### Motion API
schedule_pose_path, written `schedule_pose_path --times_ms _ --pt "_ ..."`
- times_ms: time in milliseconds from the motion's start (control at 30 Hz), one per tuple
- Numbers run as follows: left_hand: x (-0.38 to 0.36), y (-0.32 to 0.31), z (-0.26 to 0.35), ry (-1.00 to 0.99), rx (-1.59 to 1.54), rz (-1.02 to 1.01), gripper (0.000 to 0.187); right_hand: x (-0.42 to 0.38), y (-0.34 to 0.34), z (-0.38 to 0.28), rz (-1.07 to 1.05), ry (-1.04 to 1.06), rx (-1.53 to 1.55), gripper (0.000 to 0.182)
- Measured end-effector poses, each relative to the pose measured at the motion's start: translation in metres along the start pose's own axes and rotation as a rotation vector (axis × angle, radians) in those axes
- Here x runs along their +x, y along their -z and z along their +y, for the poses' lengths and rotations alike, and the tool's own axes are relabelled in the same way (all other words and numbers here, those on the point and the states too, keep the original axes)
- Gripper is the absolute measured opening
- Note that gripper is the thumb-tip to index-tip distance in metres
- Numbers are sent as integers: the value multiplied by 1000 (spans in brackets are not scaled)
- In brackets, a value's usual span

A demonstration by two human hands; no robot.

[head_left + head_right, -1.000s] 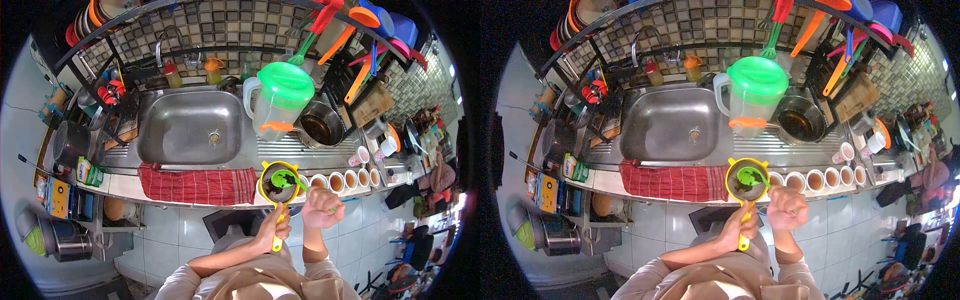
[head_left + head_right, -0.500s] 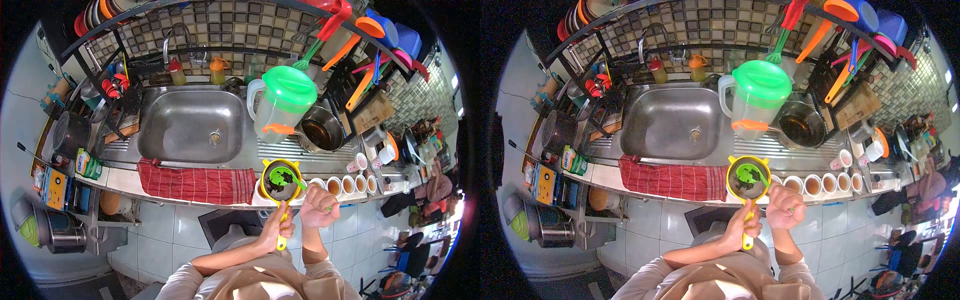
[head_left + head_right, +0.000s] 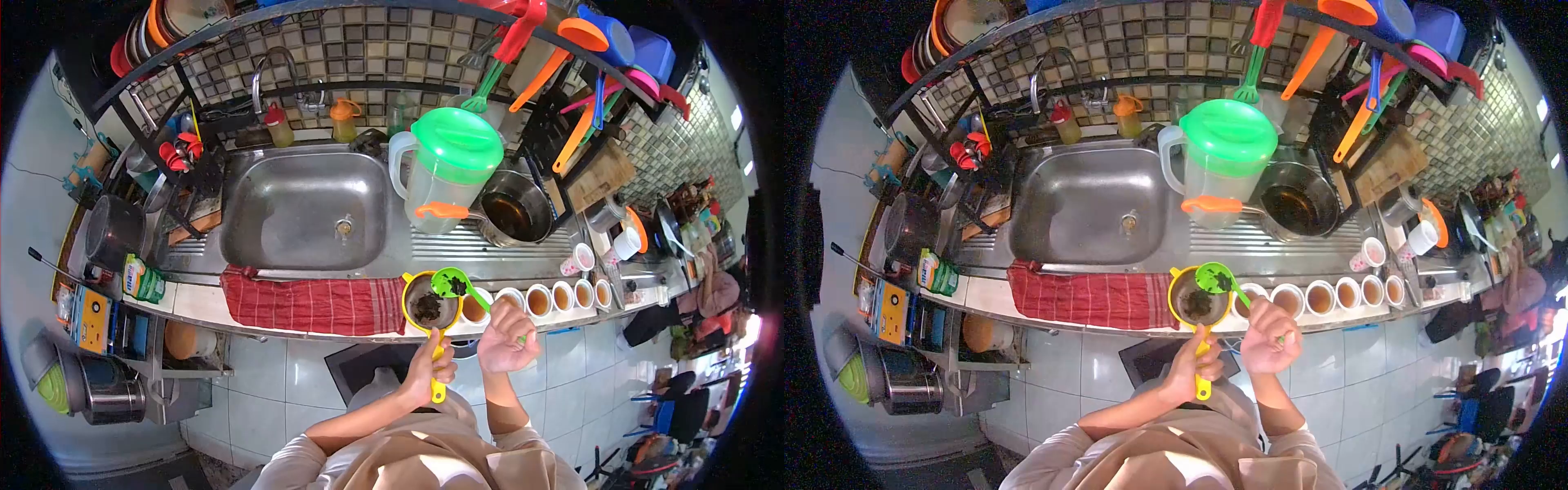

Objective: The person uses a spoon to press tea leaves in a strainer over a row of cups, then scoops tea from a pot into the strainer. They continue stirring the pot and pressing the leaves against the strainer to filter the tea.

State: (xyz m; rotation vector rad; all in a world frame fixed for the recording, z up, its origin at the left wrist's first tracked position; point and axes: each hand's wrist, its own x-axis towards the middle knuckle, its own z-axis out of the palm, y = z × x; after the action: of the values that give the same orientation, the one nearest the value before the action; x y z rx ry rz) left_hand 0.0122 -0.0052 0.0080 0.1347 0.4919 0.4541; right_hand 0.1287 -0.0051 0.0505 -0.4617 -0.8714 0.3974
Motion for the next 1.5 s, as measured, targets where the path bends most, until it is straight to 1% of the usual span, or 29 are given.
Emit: schedule_pose_path --times_ms 167,233,267,300,367,400,433,467,500,533,567,633,700,767,800,867,900,967,1000,1067,1100,1167,1300,1367,1400,1433,1467,1500 --pt "1 1 0 -10 13 9 34 0 6 8 -70 -29 -10 37" --pt "0 2 0 -11 2 -2 34 2 7 13 -223 8 -140 41" --pt "0 2 0 -10 -10 -12 34 1 7 15 -263 26 -181 45" --pt "0 2 0 -11 -12 -10 34 0 6 16 -263 24 -180 45" --pt "-1 2 0 2 -26 11 33 -1 6 19 -553 49 -258 39" --pt "-1 3 -1 1 -28 12 33 0 6 20 -678 58 -267 31" --pt "-1 5 -2 -12 -4 59 33 0 5 21 -680 56 -265 31" --pt "-1 4 -2 -25 19 106 32 1 4 22 -801 88 -301 28" --pt "-2 2 -2 -27 17 107 32 1 3 23 -923 122 -336 24" --pt "-2 -3 -2 -54 59 181 32 -1 8 25 -1007 107 -385 22" --pt "-3 -7 -1 -80 99 255 32 -5 10 26 -1011 106 -382 22" --pt "-2 -10 -2 -108 112 266 31 -12 13 26 -1016 44 -352 21" --pt "-2 -7 -3 -132 123 277 31 -14 11 25 -986 43 -324 22" --pt "-1 3 -2 -48 60 134 32 -12 9 22 -877 35 -242 24" --pt "-1 6 -1 -47 58 134 32 -12 9 20 -879 33 -243 24" --pt "-2 9 0 26 -63 25 34 -12 11 14 -784 -28 -198 25" --pt "-3 8 0 27 -65 26 34 -12 10 12 -784 -31 -198 25" --pt "-4 4 2 24 -38 65 36 -13 8 8 -783 -11 -230 37" --pt "-4 4 3 25 -39 66 36 -16 8 8 -783 -12 -231 37" --pt "-4 3 3 40 -33 112 35 -21 9 10 -782 -43 -185 24" --pt "-3 5 1 40 -35 114 35 -22 9 11 -781 -45 -184 24" --pt "3 10 -4 -22 -18 113 35 -21 8 13 -852 -16 -213 24" --pt "5 13 -6 -16 -23 138 35 -16 3 16 -877 1 -200 25" --pt "2 10 -4 -25 3 140 35 -10 2 12 -801 -35 -163 26" --pt "0 9 -3 -25 3 141 35 -9 2 13 -756 -8 -164 27" --pt "-2 9 -1 -4 -24 85 34 -9 2 11 -756 -8 -164 27" --pt "-2 9 0 17 -51 28 34 -8 2 8 -734 -18 -179 33" --pt "-2 9 0 19 -51 27 34 -7 1 5 -711 -28 -195 40"
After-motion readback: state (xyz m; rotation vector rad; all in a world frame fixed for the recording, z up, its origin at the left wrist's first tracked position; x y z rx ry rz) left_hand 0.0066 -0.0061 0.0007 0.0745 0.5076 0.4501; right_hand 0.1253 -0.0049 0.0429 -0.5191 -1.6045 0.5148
